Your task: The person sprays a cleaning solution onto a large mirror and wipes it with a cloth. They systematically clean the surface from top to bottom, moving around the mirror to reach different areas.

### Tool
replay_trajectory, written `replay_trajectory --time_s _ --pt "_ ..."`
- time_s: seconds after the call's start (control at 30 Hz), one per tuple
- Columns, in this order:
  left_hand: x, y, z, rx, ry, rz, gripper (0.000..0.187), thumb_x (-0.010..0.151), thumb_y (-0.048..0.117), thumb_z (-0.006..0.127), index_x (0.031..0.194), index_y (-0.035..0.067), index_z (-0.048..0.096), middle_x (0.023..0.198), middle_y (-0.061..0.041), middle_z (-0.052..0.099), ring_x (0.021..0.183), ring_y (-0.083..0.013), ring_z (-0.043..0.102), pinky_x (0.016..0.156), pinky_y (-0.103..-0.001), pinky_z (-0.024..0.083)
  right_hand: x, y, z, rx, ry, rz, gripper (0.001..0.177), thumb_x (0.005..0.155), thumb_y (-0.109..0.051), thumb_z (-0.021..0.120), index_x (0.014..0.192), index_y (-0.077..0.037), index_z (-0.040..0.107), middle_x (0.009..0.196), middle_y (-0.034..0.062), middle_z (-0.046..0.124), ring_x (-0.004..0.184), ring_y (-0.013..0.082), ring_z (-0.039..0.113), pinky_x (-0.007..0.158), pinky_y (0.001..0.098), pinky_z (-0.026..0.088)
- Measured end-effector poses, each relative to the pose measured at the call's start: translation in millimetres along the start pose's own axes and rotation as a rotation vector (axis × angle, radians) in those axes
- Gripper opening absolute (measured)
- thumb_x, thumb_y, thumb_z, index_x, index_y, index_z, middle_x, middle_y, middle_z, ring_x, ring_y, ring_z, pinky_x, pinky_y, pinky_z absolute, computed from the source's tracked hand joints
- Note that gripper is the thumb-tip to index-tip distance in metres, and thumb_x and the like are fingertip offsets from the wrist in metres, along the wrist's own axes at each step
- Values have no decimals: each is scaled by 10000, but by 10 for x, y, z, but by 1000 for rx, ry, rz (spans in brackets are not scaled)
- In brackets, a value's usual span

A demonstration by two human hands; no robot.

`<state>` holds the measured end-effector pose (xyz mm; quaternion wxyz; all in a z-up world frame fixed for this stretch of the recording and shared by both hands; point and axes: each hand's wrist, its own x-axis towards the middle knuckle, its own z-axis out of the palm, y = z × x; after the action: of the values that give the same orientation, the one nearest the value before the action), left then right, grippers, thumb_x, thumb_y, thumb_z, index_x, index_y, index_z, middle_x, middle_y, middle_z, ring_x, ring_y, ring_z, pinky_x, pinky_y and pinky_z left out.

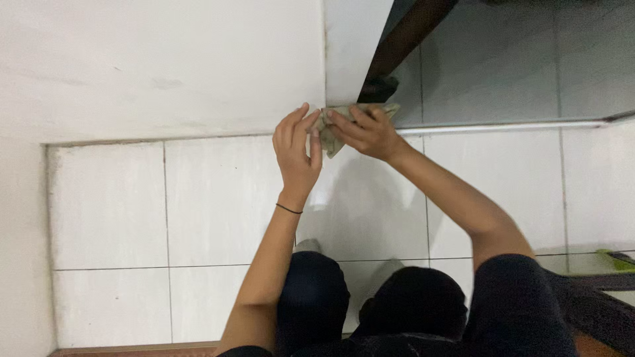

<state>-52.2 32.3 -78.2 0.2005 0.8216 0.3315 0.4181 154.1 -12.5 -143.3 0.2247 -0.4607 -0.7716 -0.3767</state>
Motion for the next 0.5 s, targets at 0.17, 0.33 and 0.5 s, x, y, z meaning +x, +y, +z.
replay_trajectory --time_s 0.17,0.33,0.5 --pt "421 611 -417 -69 56 -18 375 984 66 633 1358 67 610 1429 -82 595 1330 -287 550 1144 -434 410 1015 596 -889 -92 48 -50 115 1028 -337 716 1078 -253 777 1388 -103 628 1128 182 527 866 338 393" --pt "1090 1282 -1022 -47 115 19 364 995 65 627 1359 78 617 1429 -75 605 1335 -285 562 1167 -449 405 1837 1011 -1538 -123 118 -25 67 1041 -337 732 1040 -280 766 1379 -128 629 1131 171 522 876 340 388" --pt "1721 2019 -1579 -63 165 51 369 992 53 620 1360 72 616 1420 -80 616 1332 -282 575 1183 -458 397 2548 1468 -2240 -108 151 0 60 1043 -347 742 1034 -291 760 1377 -127 634 1137 159 531 873 346 387"
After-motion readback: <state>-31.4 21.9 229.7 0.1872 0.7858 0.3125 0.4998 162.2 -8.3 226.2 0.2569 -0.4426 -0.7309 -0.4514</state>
